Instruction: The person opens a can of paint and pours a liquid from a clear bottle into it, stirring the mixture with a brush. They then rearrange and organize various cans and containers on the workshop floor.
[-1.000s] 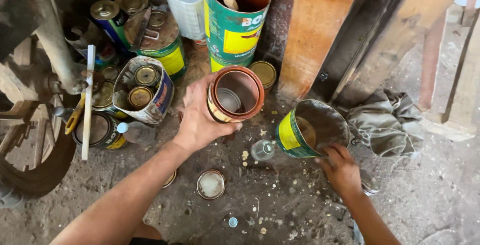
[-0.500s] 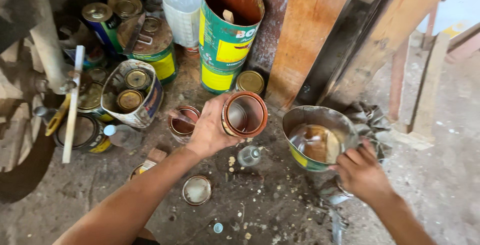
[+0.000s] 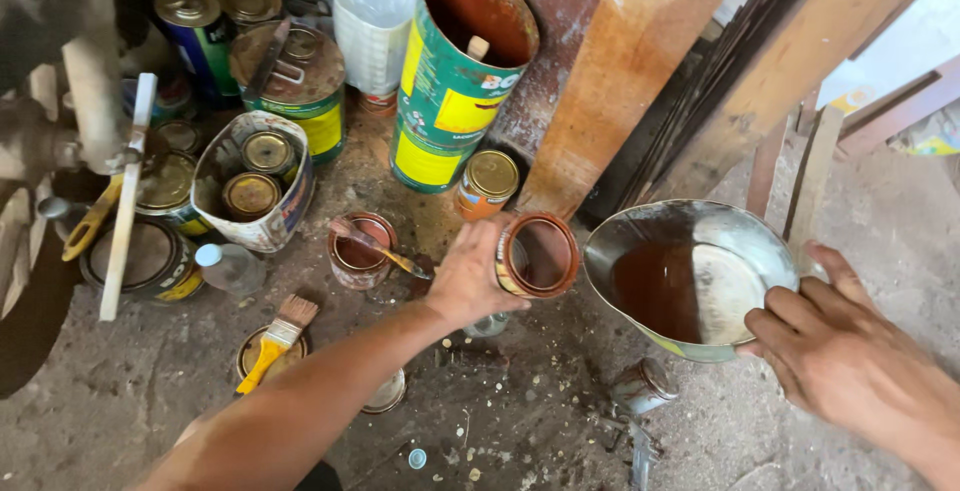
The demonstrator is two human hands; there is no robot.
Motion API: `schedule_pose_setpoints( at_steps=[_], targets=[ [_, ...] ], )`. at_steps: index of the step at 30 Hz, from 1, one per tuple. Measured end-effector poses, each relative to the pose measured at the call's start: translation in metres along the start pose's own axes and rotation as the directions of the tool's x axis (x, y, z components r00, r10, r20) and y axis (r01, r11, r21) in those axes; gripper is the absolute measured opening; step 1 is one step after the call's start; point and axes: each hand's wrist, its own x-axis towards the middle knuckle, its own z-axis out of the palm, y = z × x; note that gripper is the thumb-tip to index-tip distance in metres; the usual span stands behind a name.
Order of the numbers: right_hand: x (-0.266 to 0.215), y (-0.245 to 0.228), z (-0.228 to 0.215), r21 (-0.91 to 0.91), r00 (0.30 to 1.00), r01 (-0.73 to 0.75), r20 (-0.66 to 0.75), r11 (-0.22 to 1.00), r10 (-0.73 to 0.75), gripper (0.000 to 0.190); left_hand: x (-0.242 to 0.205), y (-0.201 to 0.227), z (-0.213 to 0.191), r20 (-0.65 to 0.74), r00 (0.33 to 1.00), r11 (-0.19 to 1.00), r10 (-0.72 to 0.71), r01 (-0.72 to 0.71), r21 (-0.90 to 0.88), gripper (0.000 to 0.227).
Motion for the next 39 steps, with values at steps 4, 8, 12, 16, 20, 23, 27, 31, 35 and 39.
schedule_pose_setpoints(
  at_steps=[4, 8, 12, 16, 20, 23, 27, 31, 35, 39],
  targets=[
    [0.013, 0.001, -0.015, -0.024, 0.995, 0.045, 0.091, 0.999, -0.043, 0.023, -0.004, 0.001, 0.001, -0.012, 1.000, 0.998, 0.029, -0.030, -0.050, 0.110],
    [0.028, -0.005, -0.032, -0.062, 0.979, 0.045, 0.203, 0.997, -0.032, 0.025, -0.005, 0.004, 0.002, 0.021, 1.000, 0.999, 0.016, -0.015, -0.051, 0.110],
    [0.041, -0.015, -0.051, -0.170, 0.915, 0.027, 0.401, 0.985, 0.044, 0.024, -0.007, 0.007, 0.003, 0.016, 1.000, 0.999, 0.009, -0.009, -0.044, 0.112],
    [0.057, -0.027, -0.066, -0.154, 0.895, 0.029, 0.444, 0.988, 0.043, 0.027, -0.008, 0.009, 0.001, 0.018, 1.000, 0.999, 0.005, -0.004, -0.046, 0.113],
    [0.072, -0.034, -0.077, -0.208, 0.836, 0.047, 0.544, 0.977, 0.075, 0.043, -0.006, 0.009, -0.001, 0.046, 0.998, 0.999, -0.039, 0.040, -0.022, 0.113],
    [0.083, -0.038, -0.085, -0.190, 0.846, 0.066, 0.532, 0.980, 0.046, 0.044, -0.005, 0.009, -0.003, 0.037, 0.998, 0.998, -0.049, 0.050, -0.030, 0.113],
    [0.097, -0.047, -0.093, -0.224, 0.823, 0.081, 0.565, 0.971, 0.062, 0.033, -0.005, 0.007, -0.004, 0.023, 0.999, 0.999, -0.037, 0.038, -0.037, 0.113],
    [0.107, -0.054, -0.099, -0.255, 0.795, 0.110, 0.603, 0.961, 0.069, 0.017, -0.005, 0.003, -0.003, 0.030, 0.998, 0.997, -0.057, 0.059, -0.042, 0.113],
    [0.116, -0.058, -0.102, -0.276, 0.851, 0.167, 0.526, 0.946, 0.003, 0.014, -0.004, 0.000, -0.001, 0.036, 0.997, 0.996, -0.070, 0.072, -0.058, 0.114],
    [0.124, -0.061, -0.103, -0.314, 0.804, 0.196, 0.593, 0.929, 0.031, 0.013, -0.005, -0.004, -0.001, 0.019, 0.999, 0.995, -0.050, 0.052, -0.082, 0.113]
  ],
)
